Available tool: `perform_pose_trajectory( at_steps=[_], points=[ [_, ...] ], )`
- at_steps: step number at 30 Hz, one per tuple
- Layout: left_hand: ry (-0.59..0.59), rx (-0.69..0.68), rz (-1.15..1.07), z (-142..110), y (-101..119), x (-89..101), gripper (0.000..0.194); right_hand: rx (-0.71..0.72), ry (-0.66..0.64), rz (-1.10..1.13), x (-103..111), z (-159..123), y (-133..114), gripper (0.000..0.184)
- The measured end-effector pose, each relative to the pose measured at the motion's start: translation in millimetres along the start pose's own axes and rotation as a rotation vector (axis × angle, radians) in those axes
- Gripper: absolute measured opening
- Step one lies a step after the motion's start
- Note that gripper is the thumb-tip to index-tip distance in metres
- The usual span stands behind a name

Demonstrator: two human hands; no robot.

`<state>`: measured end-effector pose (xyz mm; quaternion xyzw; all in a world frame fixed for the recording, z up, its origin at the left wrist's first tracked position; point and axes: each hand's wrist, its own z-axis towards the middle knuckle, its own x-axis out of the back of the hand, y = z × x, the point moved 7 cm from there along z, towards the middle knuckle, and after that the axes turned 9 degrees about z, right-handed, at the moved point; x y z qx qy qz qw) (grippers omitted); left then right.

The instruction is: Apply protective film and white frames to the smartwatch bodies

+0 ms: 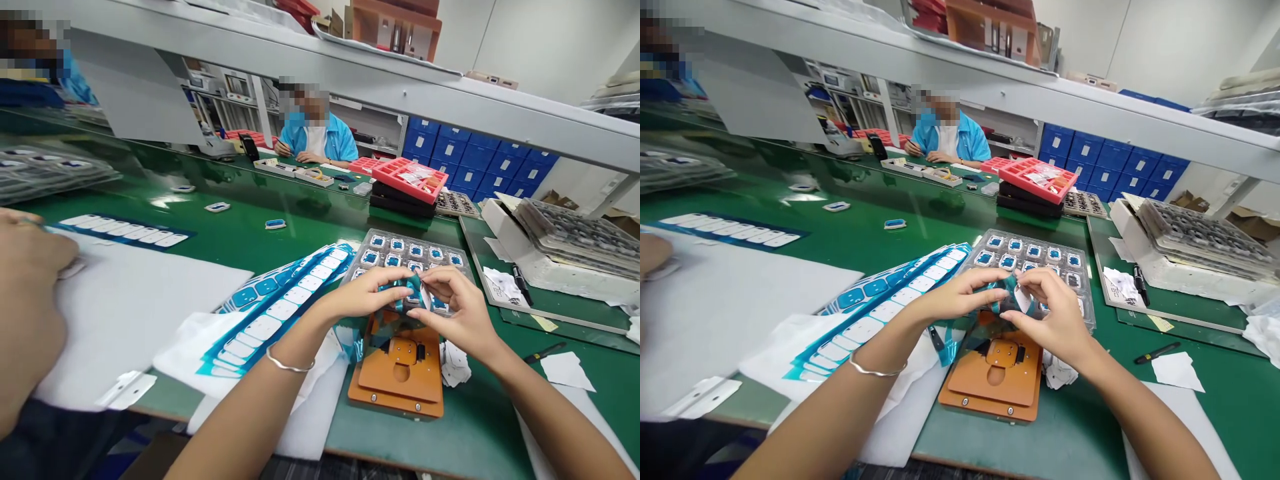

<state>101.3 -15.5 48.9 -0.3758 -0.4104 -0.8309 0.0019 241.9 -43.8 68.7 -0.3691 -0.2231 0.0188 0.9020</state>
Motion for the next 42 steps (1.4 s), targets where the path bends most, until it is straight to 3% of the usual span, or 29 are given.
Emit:
perform_pose_trajectory(
  at_steps=[5, 9, 13, 17, 23, 36, 42],
  points=[
    [-0.011, 0.016, -0.027, 0.1, -1.1, -0.4, 0.030, -0.078, 0.022, -0.010, 2.0, -0.5, 3.3, 0.035],
    [0.021, 0.042, -0.029, -1.8, -5.6, 1.6, 0.034, -0.200, 0.079, 0.177, 6.8, -0.1, 13.9, 0.029],
    [0.041, 0.085, 0.023, -4.4, -10.7, 5.2, 0.037, -0.315, 0.204, 0.361, 17.5, 0.9, 27.5, 0.031],
    [0.046, 0.129, 0.059, -5.8, -16.6, 8.1, 0.040, -0.320, 0.350, 0.355, 31.8, 2.3, 33.2, 0.037],
    [0.031, 0.161, 0.046, -5.4, -23.7, 6.4, 0.042, -0.206, 0.405, 0.266, 39.4, 3.8, 28.7, 0.034],
    [-0.034, 0.127, 0.052, -3.8, -11.9, 4.6, 0.038, 0.019, 0.352, -0.129, 45.4, 4.8, 6.0, 0.019],
    [-0.050, 0.132, 0.021, -3.5, -12.8, 3.7, 0.038, 0.416, 0.221, -0.484, 31.3, 3.1, -22.8, 0.013]
  ],
)
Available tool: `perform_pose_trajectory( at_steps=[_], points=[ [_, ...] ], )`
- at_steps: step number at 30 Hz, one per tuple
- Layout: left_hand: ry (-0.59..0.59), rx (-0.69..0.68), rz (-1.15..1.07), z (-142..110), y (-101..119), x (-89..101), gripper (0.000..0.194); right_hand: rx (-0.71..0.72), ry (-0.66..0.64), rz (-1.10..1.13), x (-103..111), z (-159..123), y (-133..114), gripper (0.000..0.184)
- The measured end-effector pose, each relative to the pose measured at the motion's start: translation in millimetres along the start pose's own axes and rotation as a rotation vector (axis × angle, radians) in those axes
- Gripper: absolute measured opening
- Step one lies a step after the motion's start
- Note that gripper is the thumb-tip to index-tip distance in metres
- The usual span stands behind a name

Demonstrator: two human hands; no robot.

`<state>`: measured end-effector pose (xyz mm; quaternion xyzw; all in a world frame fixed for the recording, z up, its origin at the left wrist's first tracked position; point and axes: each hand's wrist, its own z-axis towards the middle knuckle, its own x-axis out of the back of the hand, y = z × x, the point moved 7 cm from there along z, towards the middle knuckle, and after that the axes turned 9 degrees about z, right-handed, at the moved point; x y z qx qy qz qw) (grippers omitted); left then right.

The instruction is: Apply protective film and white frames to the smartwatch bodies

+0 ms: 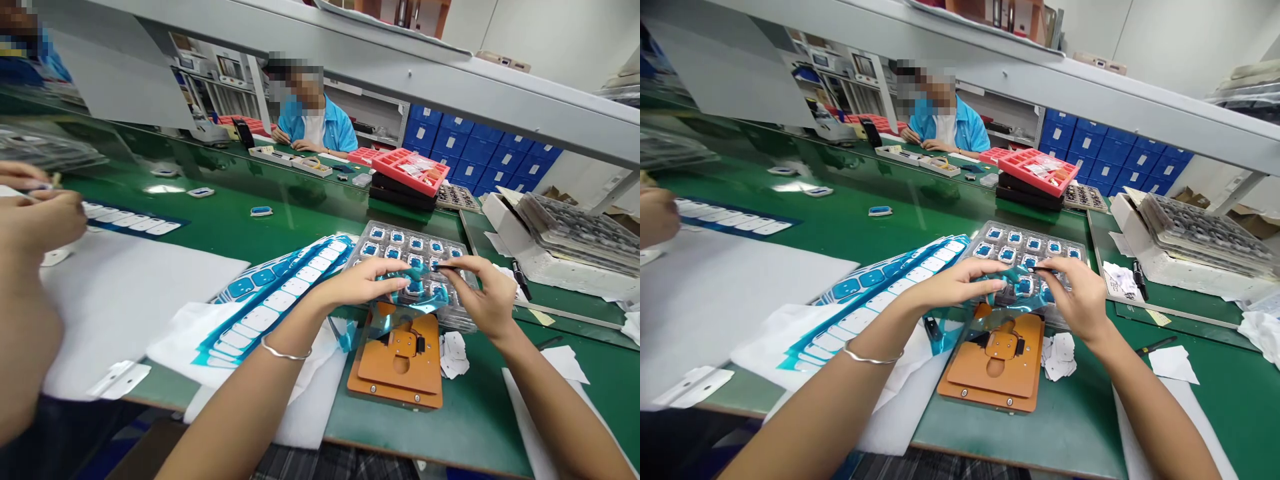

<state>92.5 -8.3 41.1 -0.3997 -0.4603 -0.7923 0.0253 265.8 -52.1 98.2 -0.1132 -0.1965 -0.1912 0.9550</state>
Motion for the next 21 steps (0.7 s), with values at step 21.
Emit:
perform_pose_trajectory(
  at_steps=[21],
  points=[
    [-0.040, 0.049, -0.314, 1.3, -3.1, -6.9, 0.033, 0.295, -0.028, -0.040, 10.7, 4.0, -10.0, 0.033]
  ],
)
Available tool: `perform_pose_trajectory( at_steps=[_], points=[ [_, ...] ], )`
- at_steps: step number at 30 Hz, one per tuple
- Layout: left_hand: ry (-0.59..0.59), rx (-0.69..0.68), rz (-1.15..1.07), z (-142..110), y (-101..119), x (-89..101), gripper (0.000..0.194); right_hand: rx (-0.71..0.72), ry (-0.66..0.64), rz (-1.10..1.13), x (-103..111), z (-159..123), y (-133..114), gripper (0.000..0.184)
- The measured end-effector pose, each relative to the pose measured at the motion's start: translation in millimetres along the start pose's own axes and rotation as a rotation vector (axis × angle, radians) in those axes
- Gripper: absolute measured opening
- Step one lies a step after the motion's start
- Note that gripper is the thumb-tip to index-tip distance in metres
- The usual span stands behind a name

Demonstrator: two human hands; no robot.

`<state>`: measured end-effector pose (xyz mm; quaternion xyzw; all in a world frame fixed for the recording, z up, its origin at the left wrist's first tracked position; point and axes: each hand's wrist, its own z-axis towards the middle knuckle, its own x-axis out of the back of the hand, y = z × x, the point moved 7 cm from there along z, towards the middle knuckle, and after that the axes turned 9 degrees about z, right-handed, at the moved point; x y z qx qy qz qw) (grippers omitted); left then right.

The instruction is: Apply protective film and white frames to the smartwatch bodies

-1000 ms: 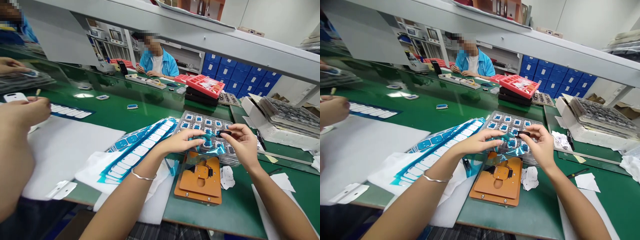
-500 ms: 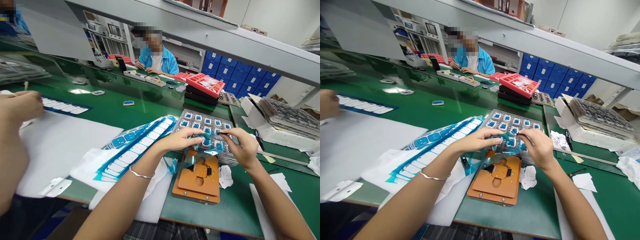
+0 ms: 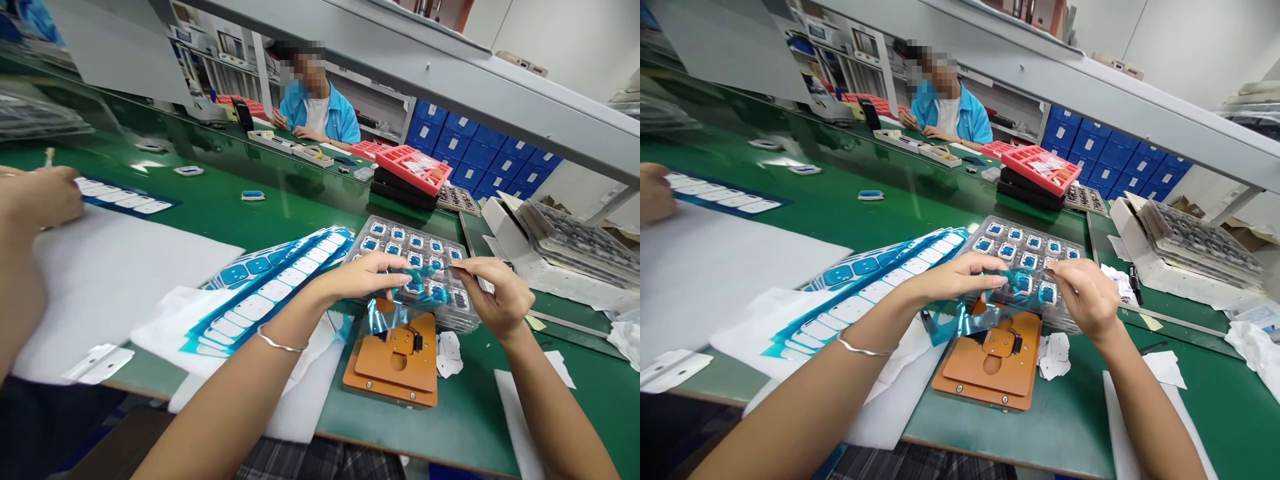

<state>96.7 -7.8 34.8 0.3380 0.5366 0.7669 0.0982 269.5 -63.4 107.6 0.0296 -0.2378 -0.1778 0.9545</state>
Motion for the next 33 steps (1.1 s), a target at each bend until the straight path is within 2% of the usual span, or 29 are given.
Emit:
perform_pose_trajectory(
  at_steps=[9, 11, 14, 16, 18, 22, 24, 27, 33],
  points=[
    [-0.019, 0.025, 0.055, 0.7, -3.5, -2.8, 0.034, 0.012, 0.004, 0.053, -1.7, -2.0, -1.3, 0.042],
    [0.088, -0.021, 0.190, 2.8, -0.7, -0.5, 0.036, -0.053, -0.005, 0.094, -5.6, -1.2, -1.2, 0.039],
    [0.273, -0.220, 0.398, 3.1, 15.2, 0.2, 0.050, -0.162, -0.034, 0.132, -14.8, -1.1, -1.3, 0.033],
    [0.297, -0.336, 0.433, 2.4, 23.8, -4.2, 0.043, -0.204, -0.046, 0.148, -19.3, -1.3, -2.0, 0.030],
    [0.294, -0.386, 0.411, 2.0, 27.5, -6.2, 0.033, -0.230, -0.055, 0.168, -21.4, -1.4, -2.0, 0.028],
    [0.320, -0.415, 0.360, 0.2, 28.3, -3.7, 0.025, -0.261, -0.059, 0.199, -19.6, -1.6, -0.7, 0.025],
    [0.370, -0.396, 0.362, -0.3, 26.2, -0.8, 0.021, -0.269, -0.059, 0.208, -18.6, -1.4, -0.7, 0.025],
    [0.465, -0.374, 0.378, -1.3, 24.9, 3.3, 0.013, -0.230, -0.062, 0.204, -18.5, 0.5, -4.7, 0.028],
    [0.527, -0.433, 0.394, -3.5, 35.0, 4.5, 0.026, -0.054, -0.030, 0.156, -17.2, 3.4, -19.2, 0.036]
  ],
)
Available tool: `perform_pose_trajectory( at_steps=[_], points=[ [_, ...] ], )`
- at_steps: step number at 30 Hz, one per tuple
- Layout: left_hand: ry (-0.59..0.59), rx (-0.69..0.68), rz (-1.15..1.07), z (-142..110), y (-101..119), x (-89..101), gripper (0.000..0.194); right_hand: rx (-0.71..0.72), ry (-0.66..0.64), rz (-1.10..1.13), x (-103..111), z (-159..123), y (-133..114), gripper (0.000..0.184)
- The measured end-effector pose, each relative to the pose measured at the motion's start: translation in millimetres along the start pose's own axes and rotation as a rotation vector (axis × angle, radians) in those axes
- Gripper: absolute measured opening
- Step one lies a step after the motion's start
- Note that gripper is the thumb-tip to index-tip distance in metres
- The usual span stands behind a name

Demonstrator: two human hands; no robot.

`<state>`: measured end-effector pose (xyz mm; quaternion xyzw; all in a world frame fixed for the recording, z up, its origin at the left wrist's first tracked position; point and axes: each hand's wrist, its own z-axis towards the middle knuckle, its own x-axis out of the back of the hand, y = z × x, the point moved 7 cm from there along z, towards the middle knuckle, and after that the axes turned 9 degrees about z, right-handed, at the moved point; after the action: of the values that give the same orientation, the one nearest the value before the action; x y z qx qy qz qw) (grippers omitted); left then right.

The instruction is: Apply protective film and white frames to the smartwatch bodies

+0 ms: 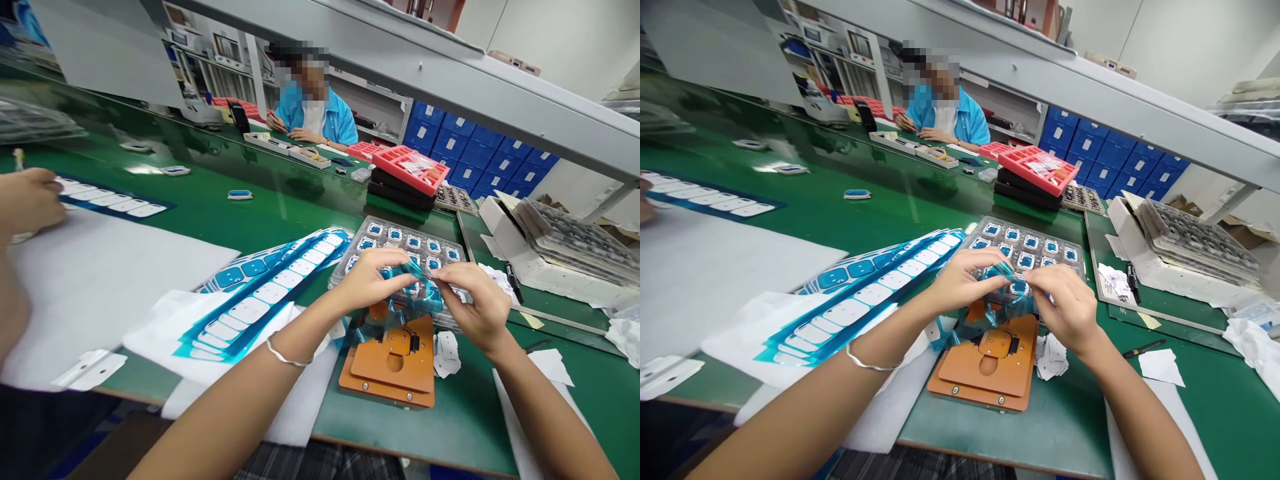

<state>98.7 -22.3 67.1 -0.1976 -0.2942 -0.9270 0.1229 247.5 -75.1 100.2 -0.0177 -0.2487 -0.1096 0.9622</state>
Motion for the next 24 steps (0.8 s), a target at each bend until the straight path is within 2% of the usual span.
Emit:
perform_pose_trajectory(
  at_steps=[3, 7, 11, 18, 21, 24],
  points=[
    [0.006, 0.024, -0.050, 1.1, 0.9, 0.2, 0.035, 0.056, 0.018, -0.023, -0.1, -1.6, -5.6, 0.038],
    [0.014, 0.113, -0.183, 0.6, -1.4, -2.8, 0.035, 0.118, 0.038, -0.076, 0.5, -2.2, -12.3, 0.037],
    [-0.035, 0.181, -0.288, -0.9, -2.6, -7.1, 0.032, 0.070, 0.077, -0.110, 5.8, 0.9, -9.8, 0.036],
    [-0.055, 0.315, -0.318, -3.4, -15.1, -0.6, 0.020, -0.319, 0.129, -0.040, 13.8, -5.2, 17.4, 0.023],
    [0.065, 0.336, -0.194, -1.2, -21.9, 18.7, 0.019, -0.584, 0.194, 0.171, 15.3, -15.4, 35.1, 0.019],
    [0.245, 0.403, 0.133, -2.5, -37.0, 51.7, 0.023, -0.822, 0.228, 0.440, 9.5, -24.9, 48.9, 0.020]
  ],
)
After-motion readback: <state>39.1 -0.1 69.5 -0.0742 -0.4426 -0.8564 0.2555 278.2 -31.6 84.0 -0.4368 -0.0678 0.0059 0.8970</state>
